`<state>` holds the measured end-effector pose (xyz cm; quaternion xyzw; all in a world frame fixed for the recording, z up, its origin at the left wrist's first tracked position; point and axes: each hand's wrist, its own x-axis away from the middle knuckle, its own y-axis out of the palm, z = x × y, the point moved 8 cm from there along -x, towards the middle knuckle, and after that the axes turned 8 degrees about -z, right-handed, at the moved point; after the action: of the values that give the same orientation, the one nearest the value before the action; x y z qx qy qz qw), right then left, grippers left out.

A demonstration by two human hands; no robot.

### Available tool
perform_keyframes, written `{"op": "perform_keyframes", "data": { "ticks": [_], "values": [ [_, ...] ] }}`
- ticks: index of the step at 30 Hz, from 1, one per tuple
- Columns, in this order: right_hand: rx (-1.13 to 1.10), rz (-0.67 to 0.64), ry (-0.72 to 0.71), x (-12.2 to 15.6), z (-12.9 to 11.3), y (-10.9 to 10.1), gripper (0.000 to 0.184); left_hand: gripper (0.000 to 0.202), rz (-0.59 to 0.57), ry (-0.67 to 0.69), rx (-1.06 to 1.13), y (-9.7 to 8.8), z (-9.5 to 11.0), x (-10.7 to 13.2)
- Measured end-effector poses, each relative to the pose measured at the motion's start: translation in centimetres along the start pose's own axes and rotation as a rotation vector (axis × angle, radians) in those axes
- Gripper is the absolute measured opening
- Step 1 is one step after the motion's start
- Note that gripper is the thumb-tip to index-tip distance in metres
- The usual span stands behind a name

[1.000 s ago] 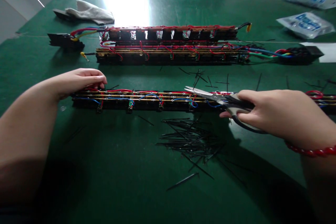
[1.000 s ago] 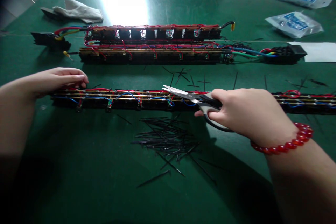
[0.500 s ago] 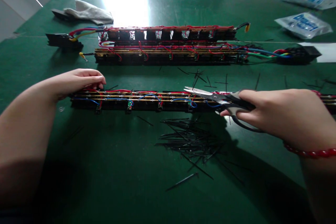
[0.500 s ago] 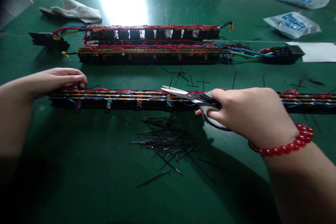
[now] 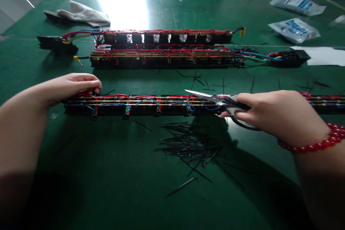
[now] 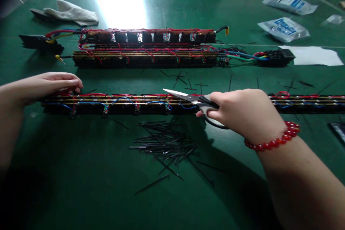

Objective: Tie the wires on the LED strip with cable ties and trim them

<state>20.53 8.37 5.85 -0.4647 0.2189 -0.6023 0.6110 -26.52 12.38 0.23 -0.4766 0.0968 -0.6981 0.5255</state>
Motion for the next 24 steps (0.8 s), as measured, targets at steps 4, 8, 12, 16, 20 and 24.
{"op": "perform_keyframes", "data": {
  "ticks": [4, 8, 12, 16, 20, 24],
  "values": [
    [-0.032, 0.005, 0.092, 0.2, 3.1, 0.5, 0.049, 0.056, -0.006, -0.005, 0.011, 0.1, -0.1, -0.1],
    [-0.179, 0.047, 0.167, 0.6, 9.6, 2.5, 0.066, 0.057, -0.004, -0.009, 0.016, 0.1, 0.1, 0.0],
    [-0.384, -0.053, 0.229, 0.9, 14.3, 5.4, 0.085, 0.059, -0.003, -0.025, 0.034, 0.2, 0.6, 0.4],
    [-0.477, -0.307, 0.218, 1.1, 13.2, 7.0, 0.082, 0.059, 0.011, -0.026, 0.023, 0.3, 1.0, 0.6],
    [-0.51, -0.382, 0.21, 1.0, 11.0, 6.6, 0.082, 0.057, 0.011, -0.001, -0.006, 0.3, 1.1, 0.5],
    [-0.526, -0.411, 0.201, 0.9, 9.7, 6.1, 0.086, 0.058, 0.004, -0.008, -0.007, 0.2, 0.7, 0.3]
  ]
}}
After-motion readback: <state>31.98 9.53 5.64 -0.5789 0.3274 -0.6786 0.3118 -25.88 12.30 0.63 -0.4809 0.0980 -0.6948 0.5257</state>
